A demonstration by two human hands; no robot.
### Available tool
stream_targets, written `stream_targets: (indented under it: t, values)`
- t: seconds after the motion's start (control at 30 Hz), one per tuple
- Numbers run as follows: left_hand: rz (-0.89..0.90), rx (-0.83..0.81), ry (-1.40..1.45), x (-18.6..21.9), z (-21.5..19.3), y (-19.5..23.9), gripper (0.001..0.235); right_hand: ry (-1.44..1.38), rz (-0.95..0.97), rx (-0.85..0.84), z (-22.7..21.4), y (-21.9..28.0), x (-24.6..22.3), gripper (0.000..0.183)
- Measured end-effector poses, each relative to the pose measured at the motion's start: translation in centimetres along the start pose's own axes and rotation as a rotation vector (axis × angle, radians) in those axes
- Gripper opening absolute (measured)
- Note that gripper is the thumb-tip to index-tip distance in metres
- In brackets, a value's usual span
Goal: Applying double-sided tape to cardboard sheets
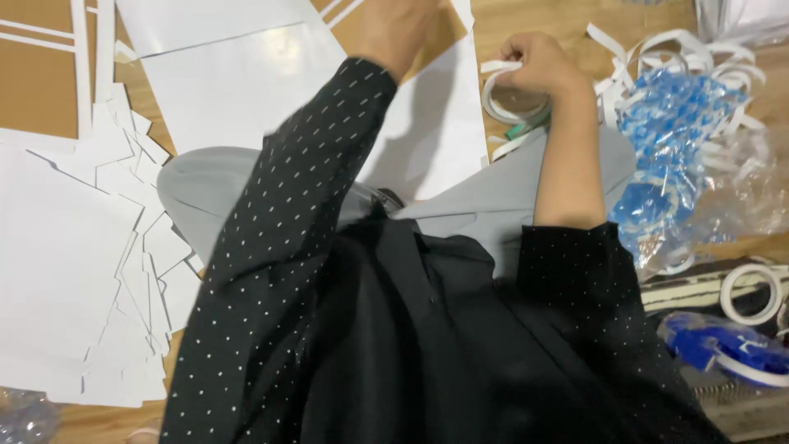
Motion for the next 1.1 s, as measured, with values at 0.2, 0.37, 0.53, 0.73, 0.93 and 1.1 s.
stream_targets:
  t: [0.2, 0.37, 0.53, 0.73, 0.93, 1.1]
  values:
    - [-0.072, -0.089, 0.304, 4.9, 9.2, 6.5, 0.021, -0.232, 0.218, -0.083, 1.0, 0.6, -7.0, 0.025]
    - [-0.071, -0.182, 0.491, 3.6, 8.6, 10.4, 0.016, -0.213, -0.024, -0.343, 7.4, -0.3, -9.9, 0.006]
    - [-0.139, -0.246, 0.607, 3.3, 9.7, 11.7, 0.019, -0.074, -0.088, -0.261, 12.8, -1.0, -10.6, 0.003]
    - [-0.228, -0.288, 0.728, 3.2, 10.2, 11.8, 0.027, -0.043, 0.05, -0.172, 15.5, -1.3, -9.5, 0.014]
    - [-0.261, -0.279, 0.736, 3.0, 10.2, 11.6, 0.025, -0.078, 0.082, -0.143, 15.9, -1.0, -9.8, 0.016]
    - [-0.239, -0.308, 0.733, 2.9, 10.1, 11.5, 0.026, -0.049, 0.108, -0.093, 15.9, -0.9, -9.9, 0.011]
Point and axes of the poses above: each hand's wrist, its own y-axis away from the middle knuckle, its own z-axis out of the palm, x = y × z, the point moved 1 cm from there along -y, towards the middle knuckle, and after that the axes turned 12 degrees about -y, right-handed, at the moved point
